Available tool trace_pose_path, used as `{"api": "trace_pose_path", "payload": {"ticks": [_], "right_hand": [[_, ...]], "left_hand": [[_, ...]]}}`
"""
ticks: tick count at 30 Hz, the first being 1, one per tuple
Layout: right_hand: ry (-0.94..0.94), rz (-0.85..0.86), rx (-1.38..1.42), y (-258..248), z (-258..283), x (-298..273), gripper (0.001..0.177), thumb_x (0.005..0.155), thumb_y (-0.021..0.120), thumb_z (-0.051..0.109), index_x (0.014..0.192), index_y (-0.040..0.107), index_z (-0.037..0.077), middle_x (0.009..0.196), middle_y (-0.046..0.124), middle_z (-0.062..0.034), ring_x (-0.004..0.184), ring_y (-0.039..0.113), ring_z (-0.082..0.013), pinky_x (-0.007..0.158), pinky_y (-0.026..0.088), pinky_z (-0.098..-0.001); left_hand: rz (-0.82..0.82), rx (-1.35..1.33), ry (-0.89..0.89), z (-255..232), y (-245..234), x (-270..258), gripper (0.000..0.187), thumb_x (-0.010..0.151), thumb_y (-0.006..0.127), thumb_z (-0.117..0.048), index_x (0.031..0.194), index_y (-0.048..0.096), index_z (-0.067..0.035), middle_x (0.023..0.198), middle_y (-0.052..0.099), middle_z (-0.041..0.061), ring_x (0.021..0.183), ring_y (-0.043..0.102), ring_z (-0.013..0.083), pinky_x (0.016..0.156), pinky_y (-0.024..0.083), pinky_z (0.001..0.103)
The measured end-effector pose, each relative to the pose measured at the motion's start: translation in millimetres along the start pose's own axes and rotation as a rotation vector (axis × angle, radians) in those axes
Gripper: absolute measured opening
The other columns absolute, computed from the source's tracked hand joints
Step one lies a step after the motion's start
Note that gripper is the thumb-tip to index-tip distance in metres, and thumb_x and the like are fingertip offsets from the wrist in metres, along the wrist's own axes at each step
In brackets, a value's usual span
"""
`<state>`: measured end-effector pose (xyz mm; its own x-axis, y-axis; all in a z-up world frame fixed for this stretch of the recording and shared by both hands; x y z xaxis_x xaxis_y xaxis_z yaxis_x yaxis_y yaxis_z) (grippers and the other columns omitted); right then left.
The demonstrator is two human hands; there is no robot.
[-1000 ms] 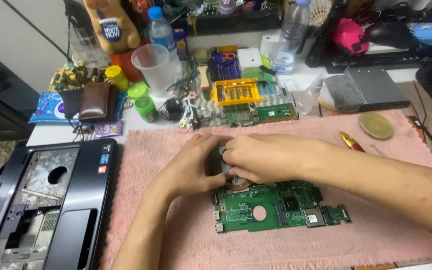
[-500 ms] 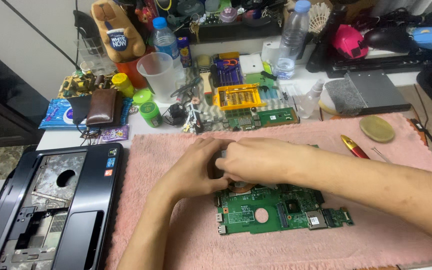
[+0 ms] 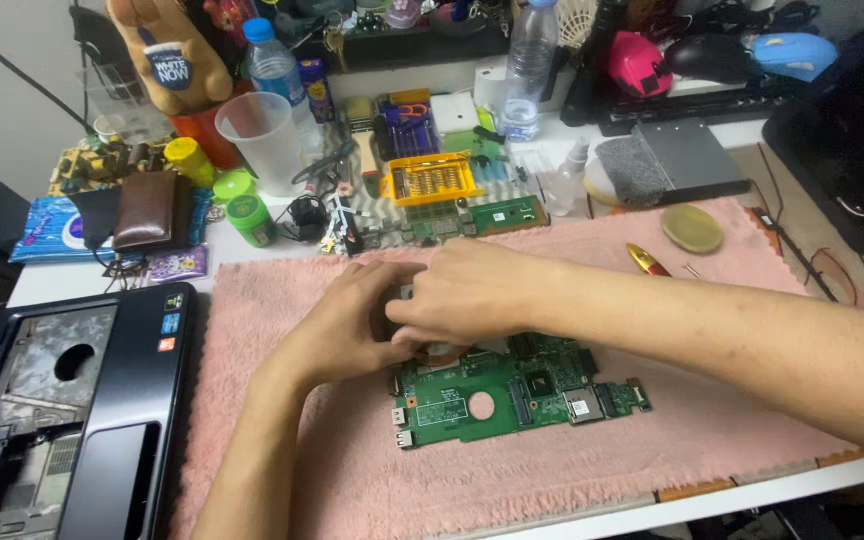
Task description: The person uses a red screwdriver to remove screws from a laptop motherboard, detaching a cooling fan and a heatsink. They then use a small brush to clean the exposed processor area and apply thermal paste to the chip.
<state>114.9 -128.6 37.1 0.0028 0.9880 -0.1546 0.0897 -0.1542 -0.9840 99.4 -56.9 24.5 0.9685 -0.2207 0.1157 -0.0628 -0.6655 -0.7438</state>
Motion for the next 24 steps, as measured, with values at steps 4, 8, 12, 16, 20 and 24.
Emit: {"api": "trace_pose_path", "payload": {"ticks": [4, 8, 12, 16, 20, 24], "right_hand": [[-0.076, -0.015, 0.129, -21.5, 6.8, -8.1, 0.016, 0.114, 0.068, 0.026, 0.126, 0.063, 0.017, 0.105, 0.082, -0.0134, 0.093, 0.084, -0.0396, 0.075, 0.069, -0.0473], [-0.067, 0.065, 0.425, -22.2, 4.0, -14.2, 0.022, 0.102, 0.082, 0.013, 0.120, 0.069, 0.014, 0.128, 0.072, -0.0118, 0.108, 0.081, -0.0370, 0.082, 0.071, -0.0457], [0.064, 0.101, 0.441, -22.5, 0.0, -11.2, 0.036, 0.113, 0.068, 0.052, 0.113, 0.074, 0.016, 0.113, 0.074, -0.0097, 0.087, 0.081, -0.0226, 0.074, 0.070, -0.0371], [0.040, 0.101, 0.336, -18.1, -0.8, -10.4, 0.017, 0.116, 0.068, 0.029, 0.119, 0.075, 0.013, 0.111, 0.080, -0.0118, 0.092, 0.084, -0.0267, 0.073, 0.067, -0.0357], [-0.014, 0.095, 0.417, -26.7, 8.7, -16.0, 0.020, 0.105, 0.077, 0.017, 0.121, 0.073, 0.007, 0.135, 0.068, -0.0225, 0.109, 0.080, -0.0464, 0.085, 0.069, -0.0553], [0.160, 0.170, 0.254, -14.5, -5.9, -11.7, 0.048, 0.116, 0.058, 0.062, 0.126, 0.075, 0.018, 0.106, 0.078, -0.0109, 0.091, 0.085, -0.0319, 0.077, 0.071, -0.0446]], "left_hand": [[-0.014, 0.003, -0.003, 6.1, 1.9, 0.7, 0.090, 0.073, 0.096, -0.032, 0.157, 0.067, -0.013, 0.129, 0.077, 0.019, 0.126, 0.068, 0.0496, 0.114, 0.054, 0.061], [-0.011, -0.015, -0.008, 7.3, 1.4, 0.1, 0.086, 0.073, 0.096, -0.034, 0.152, 0.070, -0.013, 0.127, 0.077, 0.019, 0.124, 0.068, 0.0493, 0.113, 0.055, 0.061], [0.037, -0.016, -0.029, 5.3, 4.1, 0.6, 0.091, 0.076, 0.095, -0.048, 0.155, 0.068, -0.012, 0.137, 0.076, 0.017, 0.133, 0.066, 0.0441, 0.118, 0.052, 0.055], [0.022, 0.026, -0.010, -4.9, 0.9, -1.9, 0.098, 0.072, 0.101, -0.051, 0.154, 0.067, -0.009, 0.133, 0.075, 0.020, 0.131, 0.066, 0.0471, 0.115, 0.052, 0.058], [0.016, 0.078, -0.003, -7.6, 7.0, -3.5, 0.104, 0.063, 0.108, -0.055, 0.147, 0.067, -0.009, 0.134, 0.071, 0.019, 0.133, 0.062, 0.0463, 0.114, 0.051, 0.058], [0.063, 0.148, -0.042, -3.1, 12.1, 1.3, 0.127, 0.062, 0.105, -0.063, 0.167, 0.052, -0.015, 0.141, 0.069, 0.016, 0.139, 0.060, 0.0430, 0.117, 0.049, 0.055]]}}
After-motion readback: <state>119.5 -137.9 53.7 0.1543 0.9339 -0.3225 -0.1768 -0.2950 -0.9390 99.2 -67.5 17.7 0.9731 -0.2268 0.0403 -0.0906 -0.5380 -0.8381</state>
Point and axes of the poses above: each hand's wrist, its own x-axis towards the middle knuckle, its own y-axis out of the palm, z = x × y, the point moved 10 cm from there along x, towards the middle knuckle
